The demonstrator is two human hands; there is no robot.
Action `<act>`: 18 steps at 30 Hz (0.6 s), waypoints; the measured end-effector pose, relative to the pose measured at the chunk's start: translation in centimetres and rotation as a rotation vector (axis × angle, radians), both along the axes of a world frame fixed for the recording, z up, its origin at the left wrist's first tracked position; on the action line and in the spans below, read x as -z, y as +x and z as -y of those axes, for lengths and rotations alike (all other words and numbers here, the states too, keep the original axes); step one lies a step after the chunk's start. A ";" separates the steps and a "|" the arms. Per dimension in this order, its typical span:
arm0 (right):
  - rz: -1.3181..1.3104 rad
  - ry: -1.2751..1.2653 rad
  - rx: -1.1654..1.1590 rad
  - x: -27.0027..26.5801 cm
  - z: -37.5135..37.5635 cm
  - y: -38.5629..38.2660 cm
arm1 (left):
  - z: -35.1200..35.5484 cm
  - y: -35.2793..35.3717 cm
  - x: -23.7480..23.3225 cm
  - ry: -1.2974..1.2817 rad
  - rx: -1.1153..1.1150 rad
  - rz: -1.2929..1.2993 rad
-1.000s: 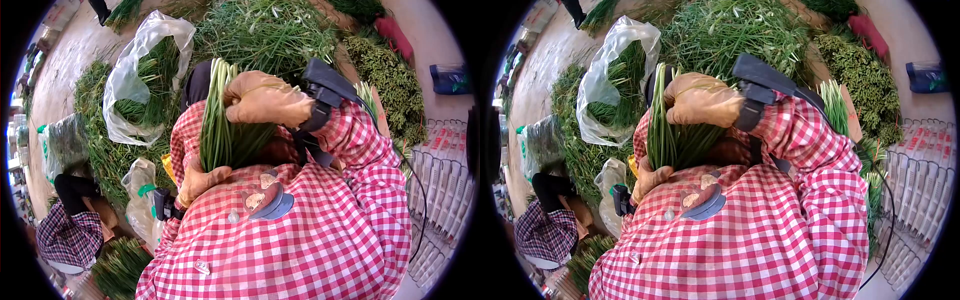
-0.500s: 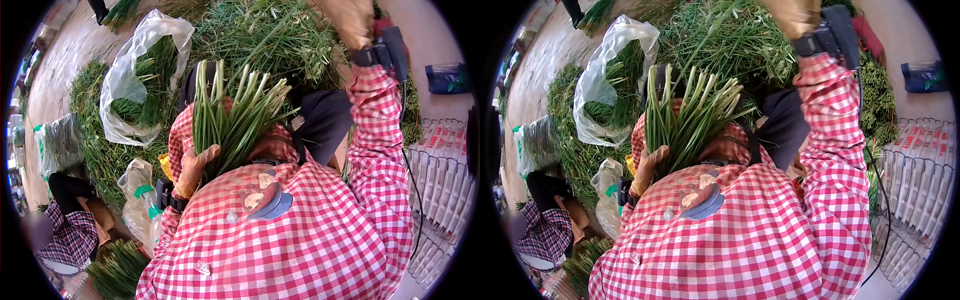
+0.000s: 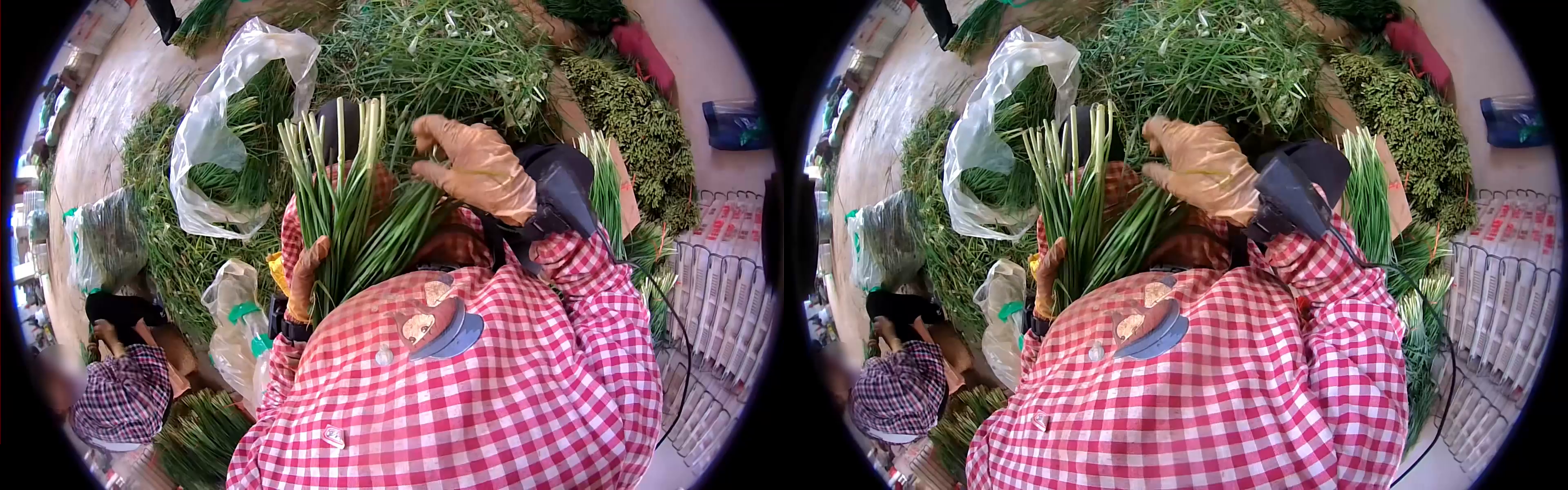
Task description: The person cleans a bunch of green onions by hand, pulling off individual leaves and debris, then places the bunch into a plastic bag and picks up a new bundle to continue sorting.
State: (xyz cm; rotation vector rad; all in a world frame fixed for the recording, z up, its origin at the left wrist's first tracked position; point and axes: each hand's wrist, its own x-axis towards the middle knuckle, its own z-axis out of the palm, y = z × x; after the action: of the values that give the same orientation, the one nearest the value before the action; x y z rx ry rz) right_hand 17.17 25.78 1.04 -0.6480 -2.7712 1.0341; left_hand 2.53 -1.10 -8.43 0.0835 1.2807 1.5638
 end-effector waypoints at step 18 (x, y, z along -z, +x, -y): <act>-0.465 -0.569 0.275 -7.4 -8.3 3.1 | 2.3 -0.3 3.9 0.034 -0.002 -0.039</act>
State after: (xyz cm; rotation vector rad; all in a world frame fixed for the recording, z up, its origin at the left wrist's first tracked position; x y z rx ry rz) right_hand 20.24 34.12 8.40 -0.7042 -1.9327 1.6621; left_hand 2.27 -3.43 -12.31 0.1354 1.2852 1.5927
